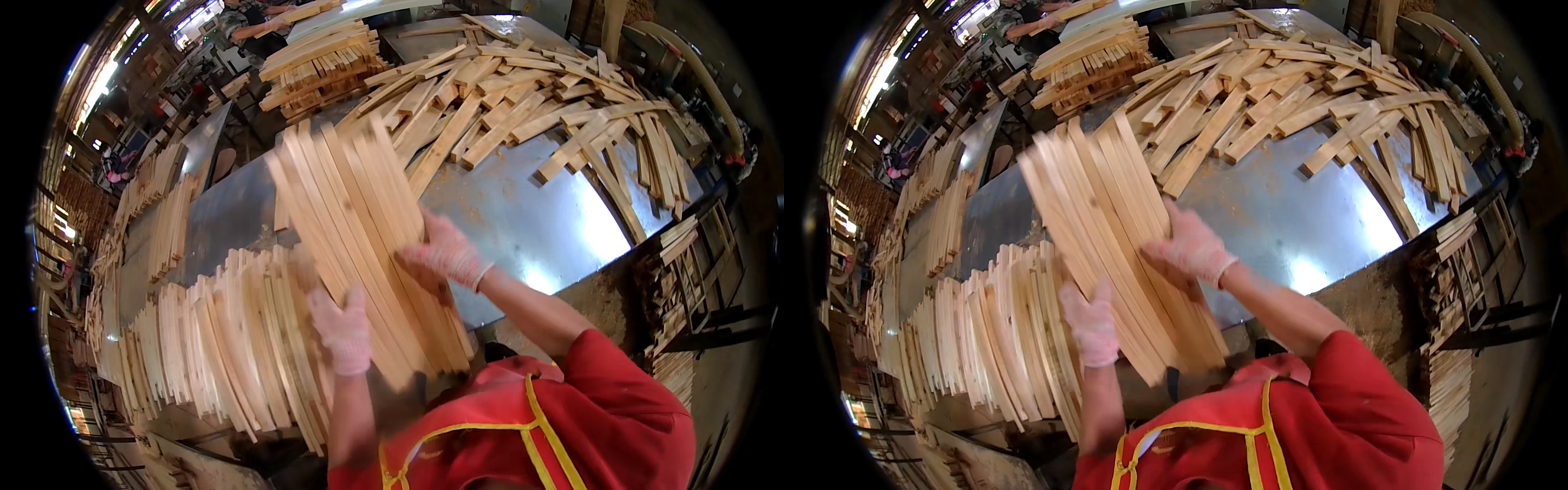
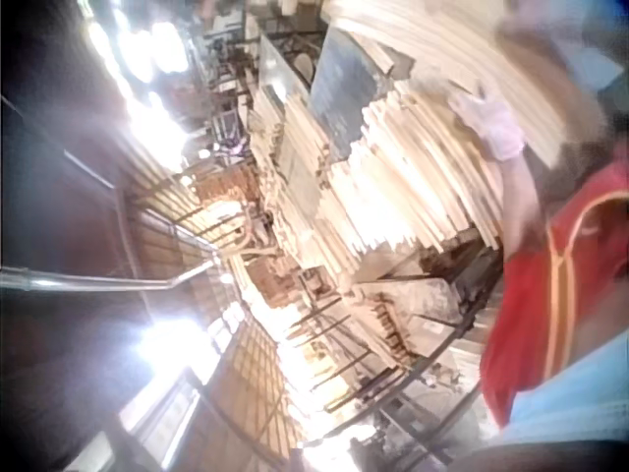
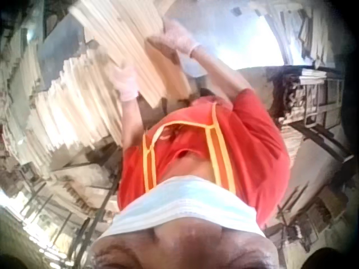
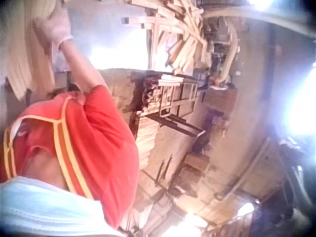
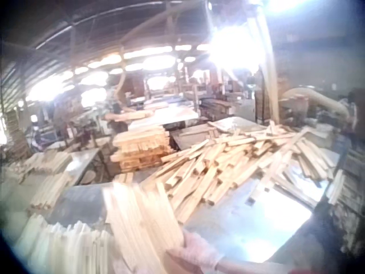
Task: The person sorts wooden planks on a metal table in a workshop. They pick up planks from a disorganized pile, align them, and place them into a neat stack.
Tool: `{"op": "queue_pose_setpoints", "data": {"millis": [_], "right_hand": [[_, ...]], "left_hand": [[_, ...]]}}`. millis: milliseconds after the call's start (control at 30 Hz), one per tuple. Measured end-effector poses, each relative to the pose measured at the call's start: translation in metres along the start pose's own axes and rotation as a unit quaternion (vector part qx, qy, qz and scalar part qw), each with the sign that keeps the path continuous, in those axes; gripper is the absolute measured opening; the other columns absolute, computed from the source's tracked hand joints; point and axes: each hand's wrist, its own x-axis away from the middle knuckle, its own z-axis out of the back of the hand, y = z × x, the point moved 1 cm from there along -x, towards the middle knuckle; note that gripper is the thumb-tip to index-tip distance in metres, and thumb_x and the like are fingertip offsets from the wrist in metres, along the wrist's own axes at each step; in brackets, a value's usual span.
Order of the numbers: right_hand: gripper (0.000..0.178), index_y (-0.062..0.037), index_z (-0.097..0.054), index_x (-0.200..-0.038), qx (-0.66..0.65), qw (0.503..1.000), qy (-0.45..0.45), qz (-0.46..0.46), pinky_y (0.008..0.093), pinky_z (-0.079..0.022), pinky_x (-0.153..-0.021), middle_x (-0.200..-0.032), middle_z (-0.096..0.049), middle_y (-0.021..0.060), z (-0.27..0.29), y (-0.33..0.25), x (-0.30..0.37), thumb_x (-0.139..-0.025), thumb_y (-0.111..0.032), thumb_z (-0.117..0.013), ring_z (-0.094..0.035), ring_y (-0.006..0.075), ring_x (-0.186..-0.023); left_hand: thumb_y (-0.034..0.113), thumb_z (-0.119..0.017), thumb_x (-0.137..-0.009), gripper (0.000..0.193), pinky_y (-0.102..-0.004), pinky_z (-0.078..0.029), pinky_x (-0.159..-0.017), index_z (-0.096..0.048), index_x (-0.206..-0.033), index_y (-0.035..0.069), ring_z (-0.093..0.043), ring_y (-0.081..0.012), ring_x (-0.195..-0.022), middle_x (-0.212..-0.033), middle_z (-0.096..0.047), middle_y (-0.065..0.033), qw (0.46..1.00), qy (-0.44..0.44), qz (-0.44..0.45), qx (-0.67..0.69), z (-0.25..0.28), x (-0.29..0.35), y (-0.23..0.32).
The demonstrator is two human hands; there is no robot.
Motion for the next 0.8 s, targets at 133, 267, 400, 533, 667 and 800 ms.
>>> {"op": "queue_pose_setpoints", "data": {"millis": [133,267,400,533,667,800], "right_hand": [[0.099,-0.0047,-0.039,-0.161,0.049,0.974,0.164,0.15,0.0446,-0.048,-0.114,-0.142,-0.057,0.0276,0.032,-0.076,0.018,-0.08,-0.038,-0.085,-0.056,0.0429,-0.135],[0.102,-0.006,-0.04,-0.161,0.118,0.954,0.17,0.216,0.0471,-0.047,-0.114,-0.145,-0.053,0.0259,0.019,-0.066,0.029,-0.076,-0.034,-0.088,-0.054,0.0436,-0.135],[0.088,-0.007,-0.031,-0.164,0.155,0.986,0.046,0.032,0.0488,-0.046,-0.114,-0.146,-0.052,0.0259,-0.045,0.039,0.054,-0.09,-0.027,-0.075,-0.053,0.0449,-0.137],[0.067,-0.0007,-0.041,-0.154,0.346,0.937,-0.007,0.049,0.0522,-0.048,-0.11,-0.138,-0.059,0.0217,-0.107,0.156,0.087,-0.095,-0.021,-0.065,-0.057,0.042,-0.133],[0.062,0.0013,-0.049,-0.145,0.454,0.875,-0.159,0.051,0.0522,-0.047,-0.11,-0.135,-0.063,0.0207,-0.125,0.171,0.082,-0.09,-0.021,-0.067,-0.059,0.0408,-0.131],[0.065,-0.0039,-0.053,-0.146,0.346,0.906,-0.237,0.054,0.0528,-0.049,-0.108,-0.129,-0.067,0.0222,-0.06,0.148,0.061,-0.084,-0.019,-0.069,-0.062,0.0396,-0.128]], "left_hand": [[0.016,-0.077,-0.095,0.049,-0.0441,-0.049,-0.103,-0.062,-0.138,-0.002,-0.061,-0.0272,-0.118,-0.131,-0.064,-0.0172,0.977,0.115,-0.179,0.024,0.027,-0.017,0.067],[0.028,-0.075,-0.097,0.064,-0.0473,-0.047,-0.11,-0.052,-0.15,0.0,-0.057,-0.0368,-0.131,-0.145,-0.058,-0.02,0.988,0.02,-0.135,0.067,0.028,-0.019,0.001],[0.028,-0.065,-0.102,0.064,-0.0474,-0.046,-0.114,-0.047,-0.16,0.009,-0.05,-0.0341,-0.143,-0.165,-0.045,-0.0135,0.976,-0.182,-0.035,0.112,0.009,0.002,-0.166],[0.017,-0.06,-0.099,0.062,-0.0418,-0.043,-0.117,-0.048,-0.16,0.012,-0.049,-0.0277,-0.143,-0.159,-0.049,-0.0099,0.668,-0.189,-0.302,-0.653,0.004,0.023,-0.224],[0.015,-0.061,-0.097,0.058,-0.0431,-0.042,-0.117,-0.052,-0.155,0.01,-0.051,-0.0276,-0.138,-0.153,-0.051,-0.0105,0.689,-0.323,-0.186,-0.622,0.026,0.02,-0.161],[0.019,-0.065,-0.095,0.057,-0.0442,-0.044,-0.113,-0.056,-0.151,0.01,-0.053,-0.0298,-0.133,-0.151,-0.052,-0.0114,0.777,-0.247,-0.101,-0.57,0.036,0.051,-0.121]]}}
